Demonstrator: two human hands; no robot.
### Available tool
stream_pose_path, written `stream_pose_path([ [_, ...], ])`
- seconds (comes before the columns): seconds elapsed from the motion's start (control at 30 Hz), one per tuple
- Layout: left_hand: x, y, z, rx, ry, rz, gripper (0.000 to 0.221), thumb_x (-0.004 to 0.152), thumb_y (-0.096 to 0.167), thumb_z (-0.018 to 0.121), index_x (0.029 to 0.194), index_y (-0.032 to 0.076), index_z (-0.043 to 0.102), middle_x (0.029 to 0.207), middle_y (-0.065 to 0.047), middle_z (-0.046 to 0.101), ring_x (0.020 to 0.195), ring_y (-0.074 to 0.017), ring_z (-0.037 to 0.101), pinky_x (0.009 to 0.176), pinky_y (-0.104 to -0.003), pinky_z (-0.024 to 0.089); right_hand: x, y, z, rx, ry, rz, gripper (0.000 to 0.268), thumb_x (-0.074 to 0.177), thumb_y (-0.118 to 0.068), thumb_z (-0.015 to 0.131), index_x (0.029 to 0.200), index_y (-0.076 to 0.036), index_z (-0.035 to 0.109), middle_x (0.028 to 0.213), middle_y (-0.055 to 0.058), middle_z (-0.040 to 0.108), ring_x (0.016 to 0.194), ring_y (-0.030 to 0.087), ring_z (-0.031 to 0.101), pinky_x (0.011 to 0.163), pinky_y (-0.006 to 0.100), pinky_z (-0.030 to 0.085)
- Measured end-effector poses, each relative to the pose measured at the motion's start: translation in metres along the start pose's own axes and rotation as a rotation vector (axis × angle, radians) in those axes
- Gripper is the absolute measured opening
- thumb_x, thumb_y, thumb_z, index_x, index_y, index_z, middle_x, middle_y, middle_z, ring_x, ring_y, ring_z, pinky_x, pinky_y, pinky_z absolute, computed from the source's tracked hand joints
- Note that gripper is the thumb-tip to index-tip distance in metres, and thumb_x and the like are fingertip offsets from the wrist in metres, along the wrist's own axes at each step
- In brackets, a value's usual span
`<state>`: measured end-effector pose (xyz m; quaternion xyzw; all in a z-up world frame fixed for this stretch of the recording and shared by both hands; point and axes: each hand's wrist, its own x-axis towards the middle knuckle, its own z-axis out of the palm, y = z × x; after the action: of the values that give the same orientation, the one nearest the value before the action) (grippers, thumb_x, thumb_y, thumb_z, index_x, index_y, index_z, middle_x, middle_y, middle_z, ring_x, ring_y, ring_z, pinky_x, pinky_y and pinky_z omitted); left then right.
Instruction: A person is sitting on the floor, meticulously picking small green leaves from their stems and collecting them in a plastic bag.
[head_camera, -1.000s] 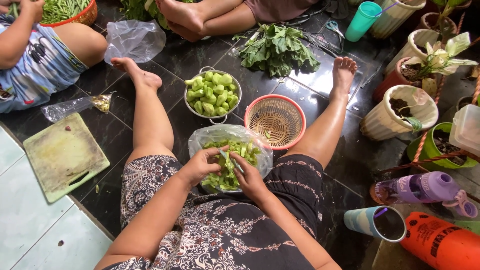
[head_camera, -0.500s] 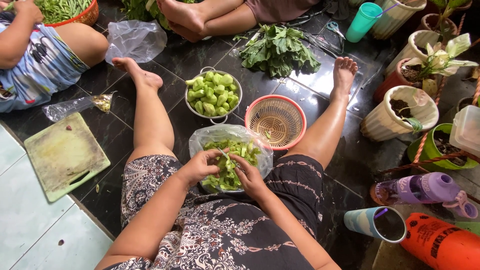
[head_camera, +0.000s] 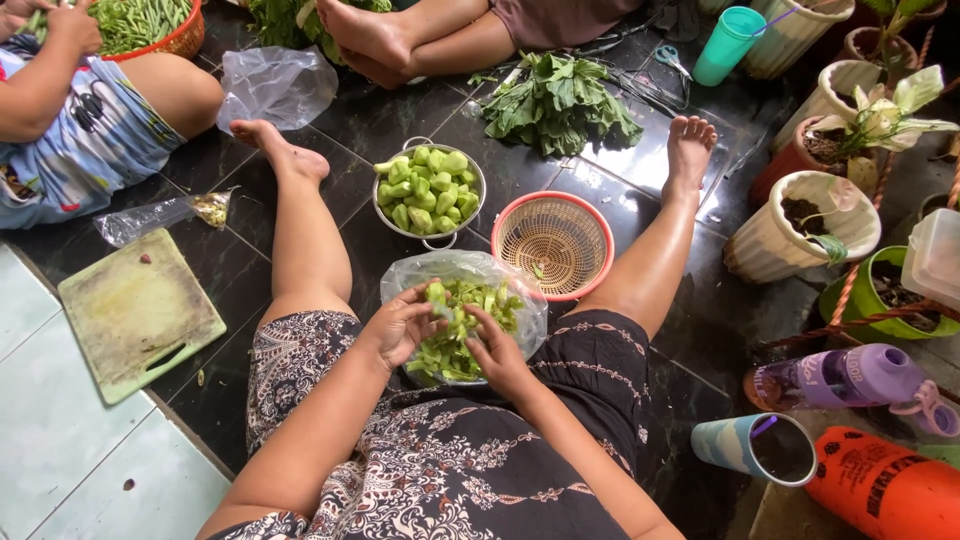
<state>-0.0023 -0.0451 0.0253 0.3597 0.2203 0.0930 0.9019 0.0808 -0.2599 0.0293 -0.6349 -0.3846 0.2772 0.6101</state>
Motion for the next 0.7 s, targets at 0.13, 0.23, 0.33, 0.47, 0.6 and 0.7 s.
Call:
stream_pose_path([
  [0.13, -0.011, 0.004, 0.021, 0.010, 0.007, 0.022, 0.051, 0.090, -0.007, 0.061, 0.139, 0.005, 0.061, 0.124, -0.019, 0.072, 0.102, -0.0338, 0.074, 0.086, -0.046, 0.064, 0.005, -0.025, -0.003, -0.103, -0.027, -0.037, 0.062, 0.100, -0.010, 0.058, 0.158, -0.022, 0.040, 0.131, 0.030, 0.062, 0.126, 0.055, 0.047, 0.101, 0.066, 0.042],
  [0.23, -0.010, -0.001, 0.021, 0.004, 0.020, 0.015, 0.049, 0.089, -0.006, 0.063, 0.137, 0.001, 0.061, 0.117, -0.019, 0.074, 0.097, -0.0315, 0.076, 0.077, -0.040, 0.066, 0.005, -0.040, -0.002, -0.143, -0.002, -0.070, 0.062, 0.099, -0.009, 0.060, 0.157, -0.020, 0.042, 0.136, 0.027, 0.061, 0.126, 0.053, 0.049, 0.101, 0.065, 0.044],
  [0.33, -0.006, -0.005, 0.018, 0.025, 0.036, 0.003, 0.049, 0.088, -0.006, 0.064, 0.136, 0.003, 0.063, 0.116, -0.018, 0.075, 0.096, -0.0302, 0.076, 0.077, -0.038, 0.066, 0.003, -0.048, -0.002, -0.107, 0.011, -0.084, 0.061, 0.098, -0.003, 0.060, 0.156, -0.016, 0.046, 0.146, 0.021, 0.056, 0.136, 0.046, 0.043, 0.109, 0.059, 0.039],
  [0.47, -0.004, -0.006, 0.017, 0.040, 0.049, 0.007, 0.046, 0.087, -0.004, 0.067, 0.133, 0.002, 0.065, 0.114, -0.018, 0.075, 0.095, -0.0295, 0.076, 0.076, -0.038, 0.066, 0.003, -0.035, -0.001, -0.146, 0.038, -0.147, 0.058, 0.097, -0.002, 0.061, 0.153, -0.015, 0.050, 0.144, 0.019, 0.059, 0.133, 0.043, 0.049, 0.106, 0.056, 0.043],
  [0.6, -0.002, -0.007, 0.014, 0.032, 0.066, 0.008, 0.044, 0.087, -0.004, 0.068, 0.130, -0.001, 0.066, 0.112, -0.020, 0.075, 0.093, -0.0297, 0.077, 0.074, -0.038, 0.066, 0.003, -0.022, 0.000, -0.197, 0.073, -0.175, 0.055, 0.097, -0.002, 0.060, 0.149, -0.017, 0.056, 0.138, 0.013, 0.065, 0.128, 0.037, 0.057, 0.104, 0.051, 0.048],
  [0.7, 0.002, -0.009, 0.009, 0.039, 0.067, 0.009, 0.044, 0.086, -0.005, 0.068, 0.130, -0.001, 0.066, 0.112, -0.021, 0.075, 0.093, -0.0314, 0.077, 0.074, -0.039, 0.066, 0.004, -0.015, 0.002, -0.248, 0.095, -0.187, 0.055, 0.097, -0.004, 0.060, 0.149, -0.021, 0.056, 0.137, 0.009, 0.066, 0.126, 0.034, 0.060, 0.102, 0.049, 0.050],
])
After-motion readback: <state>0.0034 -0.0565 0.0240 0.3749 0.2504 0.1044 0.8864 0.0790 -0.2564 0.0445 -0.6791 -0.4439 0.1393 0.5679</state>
